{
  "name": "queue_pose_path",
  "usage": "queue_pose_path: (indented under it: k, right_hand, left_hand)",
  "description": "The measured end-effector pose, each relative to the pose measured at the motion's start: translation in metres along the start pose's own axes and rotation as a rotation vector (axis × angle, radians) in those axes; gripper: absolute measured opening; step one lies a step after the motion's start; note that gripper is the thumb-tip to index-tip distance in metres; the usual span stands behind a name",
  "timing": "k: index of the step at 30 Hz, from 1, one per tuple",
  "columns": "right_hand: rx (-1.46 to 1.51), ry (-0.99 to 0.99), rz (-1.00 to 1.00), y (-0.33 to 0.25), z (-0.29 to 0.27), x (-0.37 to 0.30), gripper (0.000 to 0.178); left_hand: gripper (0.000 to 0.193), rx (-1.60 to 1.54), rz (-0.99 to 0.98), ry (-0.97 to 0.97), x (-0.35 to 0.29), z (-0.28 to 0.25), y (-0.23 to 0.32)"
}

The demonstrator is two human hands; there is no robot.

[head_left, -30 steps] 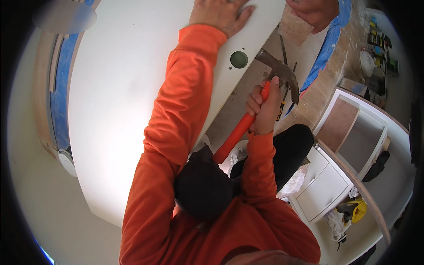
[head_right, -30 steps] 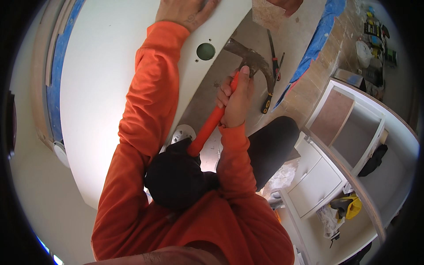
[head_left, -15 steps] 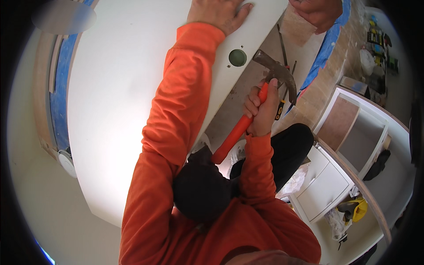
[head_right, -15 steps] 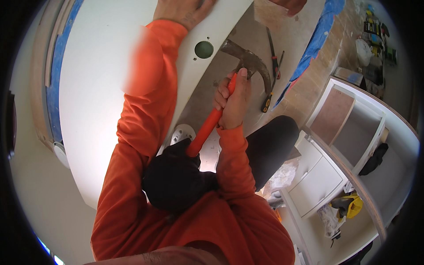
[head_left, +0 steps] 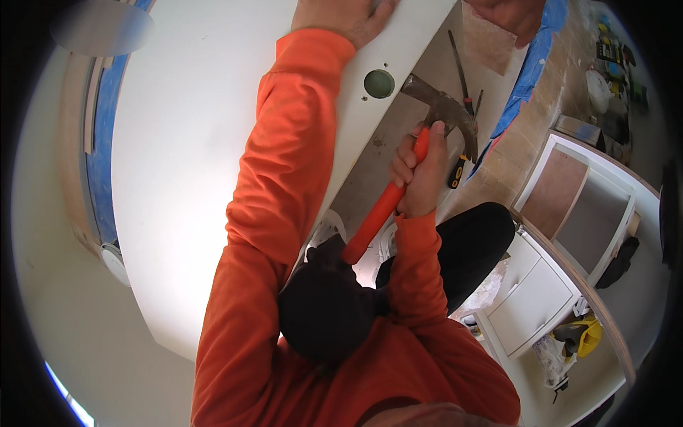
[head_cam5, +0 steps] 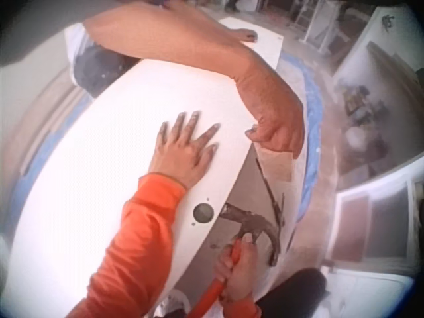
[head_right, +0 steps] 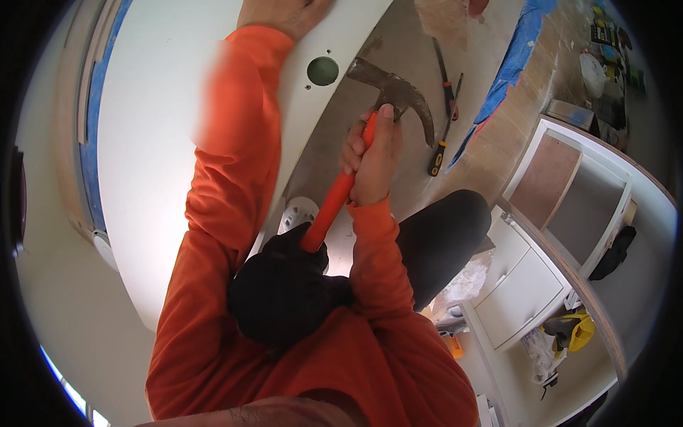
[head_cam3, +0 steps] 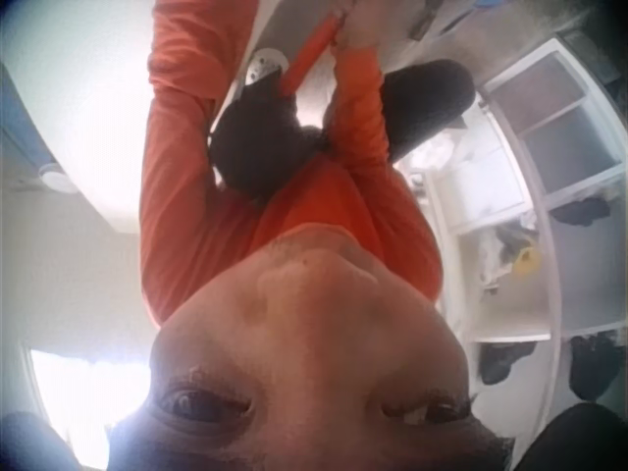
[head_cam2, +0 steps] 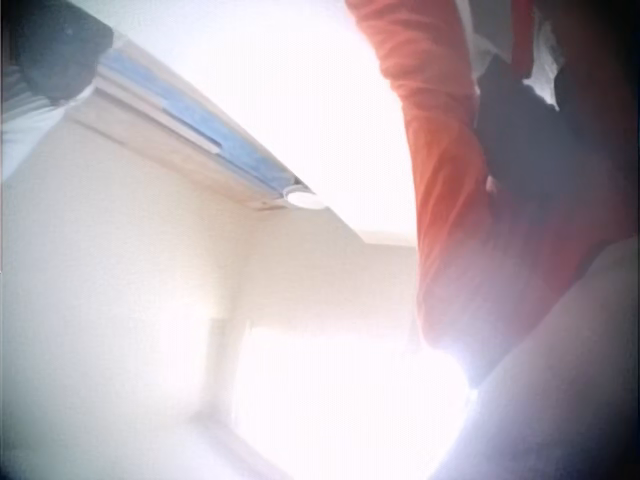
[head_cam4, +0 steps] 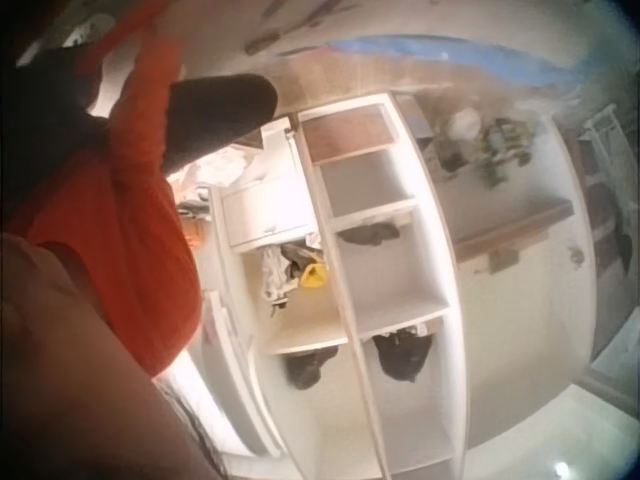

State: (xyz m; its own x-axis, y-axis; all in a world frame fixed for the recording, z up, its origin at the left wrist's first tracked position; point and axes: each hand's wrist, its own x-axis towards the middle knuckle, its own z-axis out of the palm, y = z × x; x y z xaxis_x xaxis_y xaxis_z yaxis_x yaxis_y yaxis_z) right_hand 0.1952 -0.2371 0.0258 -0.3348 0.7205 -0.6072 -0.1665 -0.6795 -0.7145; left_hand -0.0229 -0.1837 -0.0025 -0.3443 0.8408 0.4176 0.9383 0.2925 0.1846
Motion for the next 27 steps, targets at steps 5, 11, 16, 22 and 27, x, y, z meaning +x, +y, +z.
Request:
queue_pose_path:
  k: [5,11,16,22,27]
  right_hand:
    - [0.025,0.070,-0.027,0.000,0.011,-0.004,0.040]
    - [0.016,0.088,-0.024,0.003,0.010,-0.006,0.040]
    - [-0.002,0.090,-0.009,0.001,0.004,-0.009,0.040]
    - [0.044,0.034,-0.006,0.006,-0.003,-0.009,0.039]
    - [0.047,-0.005,0.036,0.013,-0.003,-0.009,0.039]
  left_hand:
    - [0.048,0.037,0.012,-0.017,0.001,-0.003,0.001]
    - [0.048,0.056,0.032,-0.021,-0.001,-0.002,0.002]
    - [0.048,0.079,0.030,-0.056,0.002,-0.006,0.001]
    - [0.048,0.084,0.031,-0.070,0.002,-0.004,-0.002]
    - [0.048,0.085,0.039,-0.086,0.003,-0.003,-0.002]
